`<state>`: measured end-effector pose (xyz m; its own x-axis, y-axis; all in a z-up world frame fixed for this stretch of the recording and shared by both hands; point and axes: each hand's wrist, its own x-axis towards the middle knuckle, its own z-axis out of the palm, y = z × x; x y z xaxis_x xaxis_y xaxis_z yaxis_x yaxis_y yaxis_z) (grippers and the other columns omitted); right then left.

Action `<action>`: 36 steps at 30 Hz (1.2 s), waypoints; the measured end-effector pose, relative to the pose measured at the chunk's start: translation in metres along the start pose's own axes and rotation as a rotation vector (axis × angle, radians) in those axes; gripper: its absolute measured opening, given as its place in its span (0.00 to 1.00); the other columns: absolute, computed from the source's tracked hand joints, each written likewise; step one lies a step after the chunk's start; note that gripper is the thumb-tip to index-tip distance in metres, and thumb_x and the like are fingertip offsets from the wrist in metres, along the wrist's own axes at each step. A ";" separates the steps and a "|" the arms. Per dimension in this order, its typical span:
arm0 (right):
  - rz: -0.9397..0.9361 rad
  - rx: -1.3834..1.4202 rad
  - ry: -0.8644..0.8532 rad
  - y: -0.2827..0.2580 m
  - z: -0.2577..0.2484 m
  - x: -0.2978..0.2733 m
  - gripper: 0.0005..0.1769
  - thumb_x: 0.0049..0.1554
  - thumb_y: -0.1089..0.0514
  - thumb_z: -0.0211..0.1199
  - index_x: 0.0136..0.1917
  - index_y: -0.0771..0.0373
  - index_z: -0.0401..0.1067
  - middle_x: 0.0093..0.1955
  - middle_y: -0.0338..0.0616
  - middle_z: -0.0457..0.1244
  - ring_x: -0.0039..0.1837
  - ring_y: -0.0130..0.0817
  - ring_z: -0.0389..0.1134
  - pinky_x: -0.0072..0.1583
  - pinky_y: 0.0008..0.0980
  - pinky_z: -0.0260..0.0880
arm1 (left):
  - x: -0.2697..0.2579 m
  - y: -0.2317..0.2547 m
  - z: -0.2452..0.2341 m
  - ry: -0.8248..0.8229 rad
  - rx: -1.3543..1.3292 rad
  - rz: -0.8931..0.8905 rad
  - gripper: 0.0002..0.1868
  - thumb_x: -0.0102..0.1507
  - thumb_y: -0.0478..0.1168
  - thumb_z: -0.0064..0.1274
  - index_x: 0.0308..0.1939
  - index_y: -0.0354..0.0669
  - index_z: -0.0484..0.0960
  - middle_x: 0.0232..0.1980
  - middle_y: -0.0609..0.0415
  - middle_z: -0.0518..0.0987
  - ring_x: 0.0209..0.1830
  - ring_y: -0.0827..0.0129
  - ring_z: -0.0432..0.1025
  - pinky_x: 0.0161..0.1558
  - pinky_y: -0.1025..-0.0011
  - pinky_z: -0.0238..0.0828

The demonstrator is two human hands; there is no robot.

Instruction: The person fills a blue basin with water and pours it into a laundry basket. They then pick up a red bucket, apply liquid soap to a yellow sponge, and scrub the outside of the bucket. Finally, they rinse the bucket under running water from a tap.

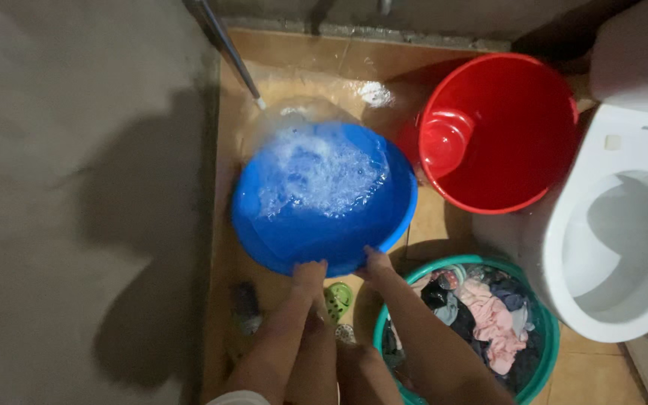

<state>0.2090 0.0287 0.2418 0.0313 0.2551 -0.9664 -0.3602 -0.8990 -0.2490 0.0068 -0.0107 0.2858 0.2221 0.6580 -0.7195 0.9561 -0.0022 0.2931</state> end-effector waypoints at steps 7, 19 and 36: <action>0.020 -0.059 -0.011 -0.073 0.039 -0.018 0.20 0.62 0.47 0.56 0.60 0.63 0.67 0.56 0.51 0.66 0.48 0.52 0.70 0.48 0.56 0.78 | 0.009 -0.012 -0.060 0.074 -0.123 0.010 0.09 0.58 0.30 0.54 0.41 0.41 0.85 0.46 0.39 0.83 0.49 0.46 0.79 0.49 0.54 0.77; -0.079 -0.079 -0.173 -0.091 0.066 -0.050 0.14 0.64 0.51 0.52 0.50 0.66 0.67 0.38 0.55 0.61 0.37 0.51 0.66 0.41 0.55 0.73 | 0.009 -0.031 -0.074 0.236 -0.335 -0.036 0.14 0.57 0.31 0.49 0.45 0.43 0.84 0.48 0.38 0.82 0.52 0.42 0.76 0.54 0.50 0.72; -1.411 -0.813 0.058 -0.386 0.177 -0.079 0.48 0.67 0.44 0.66 0.77 0.81 0.44 0.69 0.78 0.55 0.69 0.66 0.60 0.67 0.50 0.63 | -0.043 -0.055 -0.305 0.588 -0.773 -0.534 0.19 0.57 0.49 0.52 0.45 0.47 0.89 0.45 0.39 0.84 0.48 0.41 0.78 0.52 0.51 0.73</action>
<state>0.1806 0.4182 0.4251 -0.0689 0.9964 0.0484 0.5417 0.0781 -0.8370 -0.1136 0.1911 0.4930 -0.5046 0.6895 -0.5196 0.4791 0.7243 0.4958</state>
